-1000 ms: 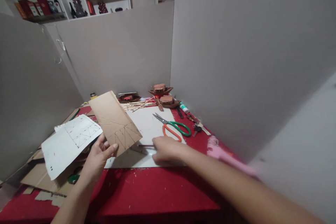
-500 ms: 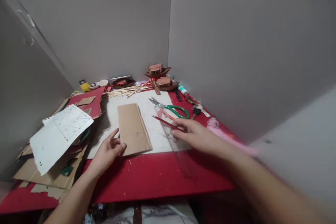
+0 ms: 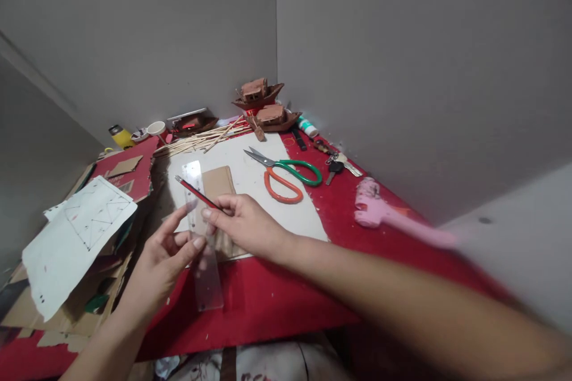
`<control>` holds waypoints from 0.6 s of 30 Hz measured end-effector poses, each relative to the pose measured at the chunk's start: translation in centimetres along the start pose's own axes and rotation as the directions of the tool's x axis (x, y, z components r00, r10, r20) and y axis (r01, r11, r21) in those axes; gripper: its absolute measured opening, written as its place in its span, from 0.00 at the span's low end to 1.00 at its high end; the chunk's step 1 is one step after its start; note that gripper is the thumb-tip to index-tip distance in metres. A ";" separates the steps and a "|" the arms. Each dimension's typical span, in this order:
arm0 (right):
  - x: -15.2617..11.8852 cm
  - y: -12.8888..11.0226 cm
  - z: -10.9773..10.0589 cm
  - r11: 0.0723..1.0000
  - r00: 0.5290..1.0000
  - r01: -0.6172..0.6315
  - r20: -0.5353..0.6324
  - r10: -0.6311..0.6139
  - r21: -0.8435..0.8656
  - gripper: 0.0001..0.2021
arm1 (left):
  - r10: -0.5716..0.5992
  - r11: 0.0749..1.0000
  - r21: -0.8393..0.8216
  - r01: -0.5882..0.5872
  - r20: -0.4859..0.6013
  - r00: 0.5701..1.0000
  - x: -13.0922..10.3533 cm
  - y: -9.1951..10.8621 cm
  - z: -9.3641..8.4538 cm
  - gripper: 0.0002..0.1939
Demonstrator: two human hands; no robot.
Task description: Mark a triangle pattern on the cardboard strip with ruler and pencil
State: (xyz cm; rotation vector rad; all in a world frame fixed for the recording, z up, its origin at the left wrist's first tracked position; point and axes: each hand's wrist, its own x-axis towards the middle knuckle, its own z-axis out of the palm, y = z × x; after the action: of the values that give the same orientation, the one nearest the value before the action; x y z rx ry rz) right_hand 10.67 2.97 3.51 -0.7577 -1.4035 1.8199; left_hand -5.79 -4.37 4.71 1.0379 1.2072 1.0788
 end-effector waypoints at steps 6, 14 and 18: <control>1.3 0.2 -3.9 0.992 0.914 0.124 -0.385 -0.126 -0.031 0.18 | -0.145 0.942 0.276 0.190 -0.173 0.974 -1.9 -1.6 -2.3 0.37; 1.6 1.4 -3.8 0.993 0.922 0.116 -0.370 -0.113 -0.014 0.21 | -0.264 0.920 0.215 0.326 -0.273 0.925 -3.1 -2.5 0.1 0.42; 1.4 1.7 -3.9 0.992 0.931 0.125 -0.348 -0.112 0.014 0.20 | -0.276 0.912 0.204 0.357 -0.341 0.899 -3.6 -2.7 1.0 0.43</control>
State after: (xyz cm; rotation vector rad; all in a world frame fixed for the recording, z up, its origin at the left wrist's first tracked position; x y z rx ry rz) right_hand 12.60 6.01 0.90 -0.9053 -1.1557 1.5256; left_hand -4.79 -8.45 2.77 0.8441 1.7450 0.8520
